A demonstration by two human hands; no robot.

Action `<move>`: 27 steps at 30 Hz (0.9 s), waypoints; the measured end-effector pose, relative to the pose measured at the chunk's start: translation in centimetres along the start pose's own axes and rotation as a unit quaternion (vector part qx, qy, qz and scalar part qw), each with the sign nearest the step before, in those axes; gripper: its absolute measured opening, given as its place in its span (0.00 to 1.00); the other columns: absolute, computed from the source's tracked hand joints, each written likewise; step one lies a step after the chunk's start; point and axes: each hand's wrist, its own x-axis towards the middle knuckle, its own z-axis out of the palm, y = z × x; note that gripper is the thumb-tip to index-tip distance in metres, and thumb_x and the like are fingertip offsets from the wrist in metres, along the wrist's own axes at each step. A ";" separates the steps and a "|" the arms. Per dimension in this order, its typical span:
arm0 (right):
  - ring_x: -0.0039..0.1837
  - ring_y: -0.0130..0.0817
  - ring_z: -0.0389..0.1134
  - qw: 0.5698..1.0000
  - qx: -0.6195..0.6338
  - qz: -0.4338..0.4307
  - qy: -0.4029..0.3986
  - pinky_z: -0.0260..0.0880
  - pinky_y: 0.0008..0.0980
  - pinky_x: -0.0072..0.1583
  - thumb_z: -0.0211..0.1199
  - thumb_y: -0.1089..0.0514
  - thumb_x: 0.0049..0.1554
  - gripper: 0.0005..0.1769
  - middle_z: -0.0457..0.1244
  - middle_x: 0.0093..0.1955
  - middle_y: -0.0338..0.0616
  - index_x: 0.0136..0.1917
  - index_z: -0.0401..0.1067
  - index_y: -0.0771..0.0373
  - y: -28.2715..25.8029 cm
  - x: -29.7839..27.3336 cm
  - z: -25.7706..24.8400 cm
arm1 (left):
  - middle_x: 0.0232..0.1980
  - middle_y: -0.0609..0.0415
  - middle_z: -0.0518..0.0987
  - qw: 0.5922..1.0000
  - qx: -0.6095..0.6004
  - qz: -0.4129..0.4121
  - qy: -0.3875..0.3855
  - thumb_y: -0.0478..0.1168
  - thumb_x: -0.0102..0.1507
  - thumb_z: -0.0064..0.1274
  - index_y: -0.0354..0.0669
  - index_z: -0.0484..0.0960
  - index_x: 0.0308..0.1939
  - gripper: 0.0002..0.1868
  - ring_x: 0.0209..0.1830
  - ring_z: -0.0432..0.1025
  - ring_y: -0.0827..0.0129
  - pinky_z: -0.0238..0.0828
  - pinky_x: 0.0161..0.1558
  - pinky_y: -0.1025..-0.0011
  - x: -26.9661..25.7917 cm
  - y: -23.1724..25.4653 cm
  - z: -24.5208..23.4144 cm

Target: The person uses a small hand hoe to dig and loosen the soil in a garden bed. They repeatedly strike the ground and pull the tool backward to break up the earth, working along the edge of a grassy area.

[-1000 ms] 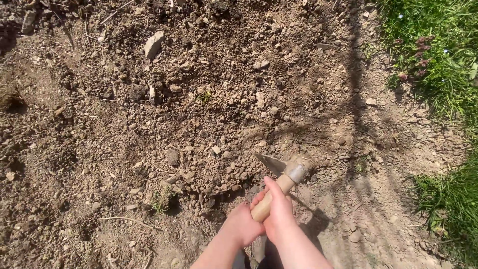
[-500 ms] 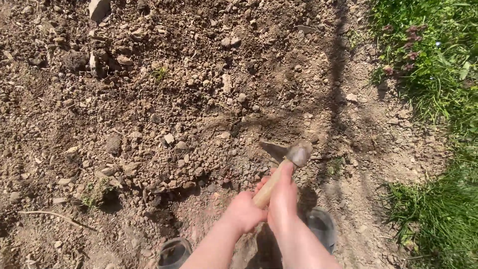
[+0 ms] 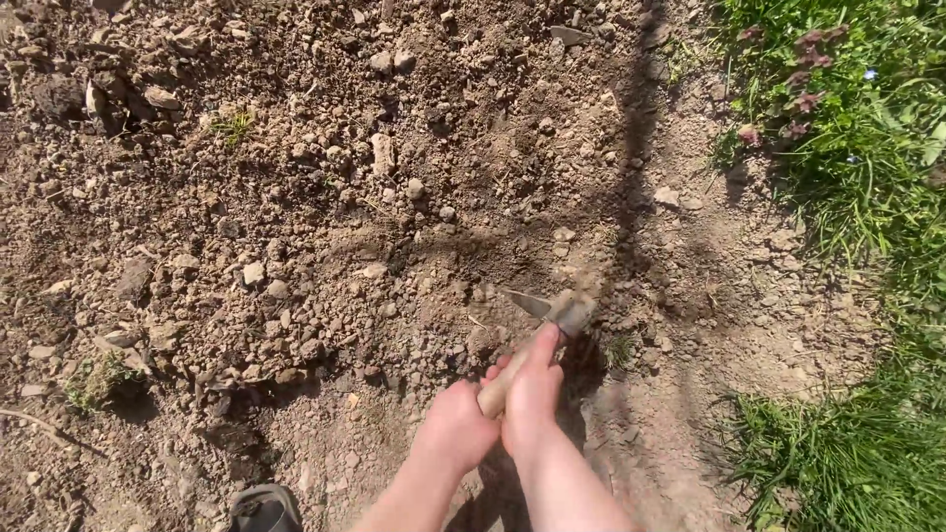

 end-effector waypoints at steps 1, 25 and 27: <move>0.35 0.35 0.60 1.000 0.001 -0.001 0.002 0.64 0.37 0.34 0.48 0.29 0.63 0.31 0.58 0.38 0.46 0.56 0.54 0.58 0.1 0.3 -0.3 | 0.43 0.51 0.85 1.000 0.001 0.002 -0.002 0.45 0.58 0.52 0.44 0.81 0.42 0.12 0.40 0.79 0.54 0.75 0.43 0.59 -0.6 0.6 -0.2; 0.29 0.38 0.55 0.975 0.190 0.095 0.060 0.55 0.37 0.31 0.48 0.21 0.61 0.37 0.56 0.32 0.46 0.43 0.60 0.59 -0.6 8.0 -8.6 | 0.54 0.45 0.83 0.974 0.225 -0.030 -0.001 0.58 0.63 0.39 0.44 0.83 0.51 0.27 0.55 0.78 0.46 0.75 0.57 0.50 -3.3 7.2 6.5; 0.30 0.39 0.55 0.972 0.211 0.094 0.041 0.57 0.40 0.33 0.48 0.24 0.61 0.35 0.53 0.31 0.47 0.44 0.58 0.60 -0.3 5.6 -8.9 | 0.47 0.49 0.86 0.962 0.271 -0.020 -0.018 0.56 0.61 0.43 0.49 0.84 0.47 0.22 0.50 0.80 0.51 0.76 0.52 0.56 -4.1 6.1 5.9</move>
